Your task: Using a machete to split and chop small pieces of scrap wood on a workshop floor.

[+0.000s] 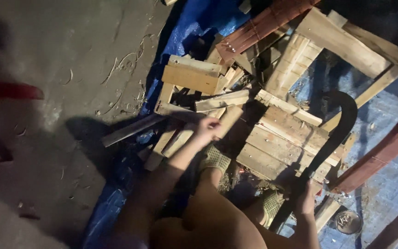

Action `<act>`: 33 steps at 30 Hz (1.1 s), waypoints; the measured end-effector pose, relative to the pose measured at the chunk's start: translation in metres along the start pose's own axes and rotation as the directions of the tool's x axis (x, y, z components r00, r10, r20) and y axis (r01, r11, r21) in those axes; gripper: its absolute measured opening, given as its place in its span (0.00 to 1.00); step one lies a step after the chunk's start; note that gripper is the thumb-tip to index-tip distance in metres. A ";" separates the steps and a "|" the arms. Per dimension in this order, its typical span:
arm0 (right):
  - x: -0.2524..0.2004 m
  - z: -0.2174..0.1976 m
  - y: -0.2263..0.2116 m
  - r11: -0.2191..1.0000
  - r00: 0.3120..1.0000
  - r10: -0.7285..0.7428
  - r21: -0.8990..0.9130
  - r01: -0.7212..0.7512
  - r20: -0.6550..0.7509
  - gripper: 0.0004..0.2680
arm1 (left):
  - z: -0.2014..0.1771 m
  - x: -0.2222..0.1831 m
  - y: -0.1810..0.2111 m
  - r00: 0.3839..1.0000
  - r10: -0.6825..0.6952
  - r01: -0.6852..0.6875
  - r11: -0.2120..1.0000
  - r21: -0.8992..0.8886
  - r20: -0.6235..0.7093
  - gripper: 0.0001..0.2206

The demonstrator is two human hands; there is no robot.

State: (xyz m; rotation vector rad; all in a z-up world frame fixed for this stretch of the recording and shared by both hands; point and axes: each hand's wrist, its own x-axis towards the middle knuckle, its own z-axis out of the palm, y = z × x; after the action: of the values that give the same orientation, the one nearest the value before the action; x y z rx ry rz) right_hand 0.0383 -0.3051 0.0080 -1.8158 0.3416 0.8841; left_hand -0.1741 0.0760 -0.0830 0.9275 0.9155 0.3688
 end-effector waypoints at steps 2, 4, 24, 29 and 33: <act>-0.001 0.001 -0.001 0.998 0.995 -0.022 0.055 0.017 0.098 0.22 | 0.030 -0.018 0.012 0.989 -0.142 0.144 0.988 0.052 -0.025 0.16; -0.003 0.001 -0.002 0.993 0.981 -0.047 0.112 0.027 0.188 0.22 | 0.049 -0.022 0.003 0.957 -0.284 0.288 0.952 0.101 -0.052 0.20; 0.000 -0.009 0.012 0.998 1.000 0.002 -0.065 -0.003 -0.018 0.24 | 0.075 0.009 -0.042 0.965 0.262 -0.253 0.949 0.186 -0.026 0.15; -0.004 -0.004 0.005 0.994 1.000 -0.018 -0.104 0.016 -0.018 0.23 | 0.131 -0.037 0.047 0.934 0.246 -0.334 0.858 0.391 0.259 0.13; -0.010 0.001 0.002 0.998 0.998 -0.042 -0.038 0.044 0.056 0.21 | 0.138 -0.050 0.071 0.769 0.487 -0.635 0.503 0.587 0.414 0.17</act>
State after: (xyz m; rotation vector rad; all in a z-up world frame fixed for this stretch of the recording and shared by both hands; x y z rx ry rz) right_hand 0.0303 -0.3069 0.0137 -1.8248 0.2514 0.9147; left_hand -0.0848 0.0129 0.0381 1.9833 0.5172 0.4818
